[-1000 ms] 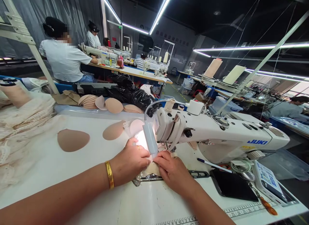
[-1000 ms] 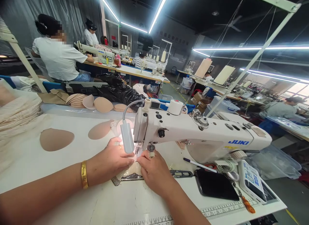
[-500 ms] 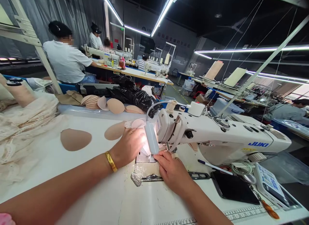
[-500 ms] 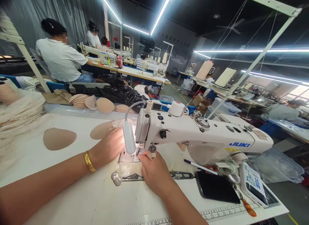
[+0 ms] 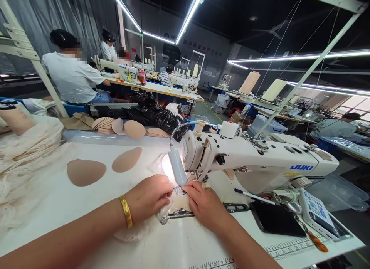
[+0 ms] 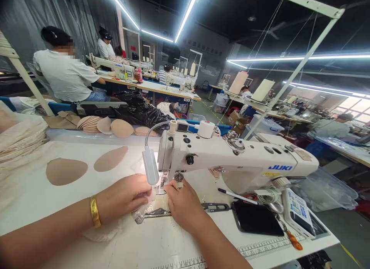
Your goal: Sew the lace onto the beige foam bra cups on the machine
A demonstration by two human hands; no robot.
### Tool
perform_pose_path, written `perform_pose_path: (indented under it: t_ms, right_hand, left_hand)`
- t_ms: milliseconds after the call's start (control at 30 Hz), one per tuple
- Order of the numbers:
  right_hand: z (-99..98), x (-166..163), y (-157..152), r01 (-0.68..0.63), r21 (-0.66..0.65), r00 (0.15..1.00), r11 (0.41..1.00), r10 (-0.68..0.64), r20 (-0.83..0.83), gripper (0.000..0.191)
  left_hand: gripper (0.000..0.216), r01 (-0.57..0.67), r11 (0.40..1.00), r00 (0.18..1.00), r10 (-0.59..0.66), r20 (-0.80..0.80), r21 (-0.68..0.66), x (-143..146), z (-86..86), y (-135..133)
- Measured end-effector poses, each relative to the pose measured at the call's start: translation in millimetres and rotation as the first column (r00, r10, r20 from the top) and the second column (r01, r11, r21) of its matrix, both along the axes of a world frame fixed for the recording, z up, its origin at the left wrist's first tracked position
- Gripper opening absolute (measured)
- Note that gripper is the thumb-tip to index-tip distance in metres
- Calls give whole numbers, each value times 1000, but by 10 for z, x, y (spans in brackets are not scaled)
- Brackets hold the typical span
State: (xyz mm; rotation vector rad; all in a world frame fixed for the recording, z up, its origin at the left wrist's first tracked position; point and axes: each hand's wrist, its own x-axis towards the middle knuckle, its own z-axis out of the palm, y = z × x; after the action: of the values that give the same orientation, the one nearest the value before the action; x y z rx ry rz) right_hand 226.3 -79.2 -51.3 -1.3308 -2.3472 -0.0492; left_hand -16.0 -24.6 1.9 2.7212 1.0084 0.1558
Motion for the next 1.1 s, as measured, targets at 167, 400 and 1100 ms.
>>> perform_pose_path:
  t_ms: [167, 400, 1100]
  right_hand:
    - [19, -8, -13, 4, -10, 1000, 1000, -4, -1, 26]
    - [7, -2, -10, -2, -10, 1000, 1000, 2, -7, 31]
    - [-5, -12, -10, -53, 72, 997, 996, 56, -47, 38]
  left_hand:
    - [25, 110, 992, 988, -117, 105, 64, 115, -132, -11]
    - [30, 65, 986, 986, -87, 139, 155, 190, -211, -1]
    - [19, 4, 982, 993, 19, -120, 187, 218, -128, -67]
